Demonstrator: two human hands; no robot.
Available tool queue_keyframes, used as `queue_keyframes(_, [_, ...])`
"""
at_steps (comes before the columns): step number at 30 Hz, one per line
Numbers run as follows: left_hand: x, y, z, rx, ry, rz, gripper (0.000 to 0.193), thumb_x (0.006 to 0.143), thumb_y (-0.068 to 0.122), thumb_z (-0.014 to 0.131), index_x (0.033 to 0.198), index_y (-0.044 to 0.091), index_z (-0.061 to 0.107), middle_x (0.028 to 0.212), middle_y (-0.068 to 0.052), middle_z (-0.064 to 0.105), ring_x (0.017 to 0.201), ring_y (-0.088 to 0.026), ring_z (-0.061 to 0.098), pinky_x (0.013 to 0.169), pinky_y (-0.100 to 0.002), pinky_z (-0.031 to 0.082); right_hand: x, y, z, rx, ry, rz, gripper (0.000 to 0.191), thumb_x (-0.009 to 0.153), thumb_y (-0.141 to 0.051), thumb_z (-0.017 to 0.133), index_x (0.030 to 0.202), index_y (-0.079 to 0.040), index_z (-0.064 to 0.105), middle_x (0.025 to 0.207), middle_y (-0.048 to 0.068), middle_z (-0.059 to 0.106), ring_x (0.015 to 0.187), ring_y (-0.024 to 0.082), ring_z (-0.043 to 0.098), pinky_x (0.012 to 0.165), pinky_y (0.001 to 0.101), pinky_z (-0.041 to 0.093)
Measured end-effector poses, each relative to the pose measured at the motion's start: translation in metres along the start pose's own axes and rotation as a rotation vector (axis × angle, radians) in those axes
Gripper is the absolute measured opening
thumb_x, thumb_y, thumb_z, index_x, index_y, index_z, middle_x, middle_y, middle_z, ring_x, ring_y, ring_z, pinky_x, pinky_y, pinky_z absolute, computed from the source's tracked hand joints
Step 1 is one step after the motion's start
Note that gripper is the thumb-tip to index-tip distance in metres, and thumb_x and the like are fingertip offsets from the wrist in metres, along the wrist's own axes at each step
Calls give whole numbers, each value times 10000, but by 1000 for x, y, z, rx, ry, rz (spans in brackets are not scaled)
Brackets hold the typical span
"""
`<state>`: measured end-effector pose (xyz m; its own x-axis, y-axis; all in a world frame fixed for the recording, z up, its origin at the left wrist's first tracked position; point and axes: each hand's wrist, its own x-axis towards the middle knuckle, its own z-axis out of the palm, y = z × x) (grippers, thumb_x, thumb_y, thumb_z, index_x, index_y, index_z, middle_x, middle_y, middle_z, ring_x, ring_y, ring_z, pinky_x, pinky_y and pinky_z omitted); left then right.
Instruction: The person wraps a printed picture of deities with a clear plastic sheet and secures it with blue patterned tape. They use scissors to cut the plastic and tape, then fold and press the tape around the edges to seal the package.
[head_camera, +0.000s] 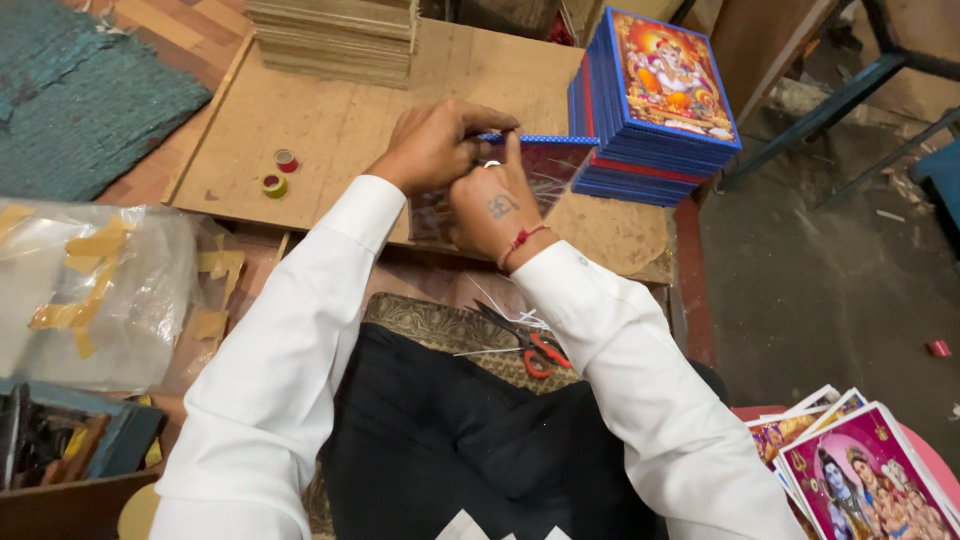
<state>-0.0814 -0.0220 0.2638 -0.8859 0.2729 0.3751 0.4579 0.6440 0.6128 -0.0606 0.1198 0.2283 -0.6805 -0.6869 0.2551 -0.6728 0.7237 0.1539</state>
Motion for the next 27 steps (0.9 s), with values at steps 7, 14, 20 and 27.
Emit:
queue_keyframes(7, [-2, 2, 1, 55, 33, -5, 378, 876, 114, 695, 1209, 279, 761, 1041, -79, 773, 940, -282, 735, 789, -404, 552, -11, -4, -7, 216, 187, -40, 290, 796, -384, 787, 718, -105, 792, 618, 193, 680, 629, 371, 690, 1200, 690, 146])
queue_keyframes(14, [0, 1, 1, 10, 21, -45, 419, 874, 110, 646, 1233, 297, 758, 1063, -71, 777, 971, -267, 737, 848, -396, 544, -5, 3, -8, 37, -16, -9, 291, 721, -361, 773, 677, -73, 768, 657, 183, 707, 678, 355, 693, 1154, 644, 226])
queue_keyframes(20, [18, -6, 4, -21, 73, -181, 280, 847, 266, 799, 1078, 108, 781, 983, -100, 760, 912, -255, 718, 788, -389, 535, -38, 44, -11, 429, 813, 143, 132, 849, -66, 855, 876, -49, 727, 893, 88, 731, 793, 258, 708, 1098, 463, 497])
queue_keyframes(27, [37, -20, 13, -328, 16, -152, 214, 815, 195, 791, 892, -5, 786, 773, -95, 763, 687, -145, 695, 643, -315, 551, -30, 60, -3, 715, 738, 231, 256, 787, -38, 875, 1006, -14, 747, 1021, 111, 752, 865, 217, 749, 729, 287, 589])
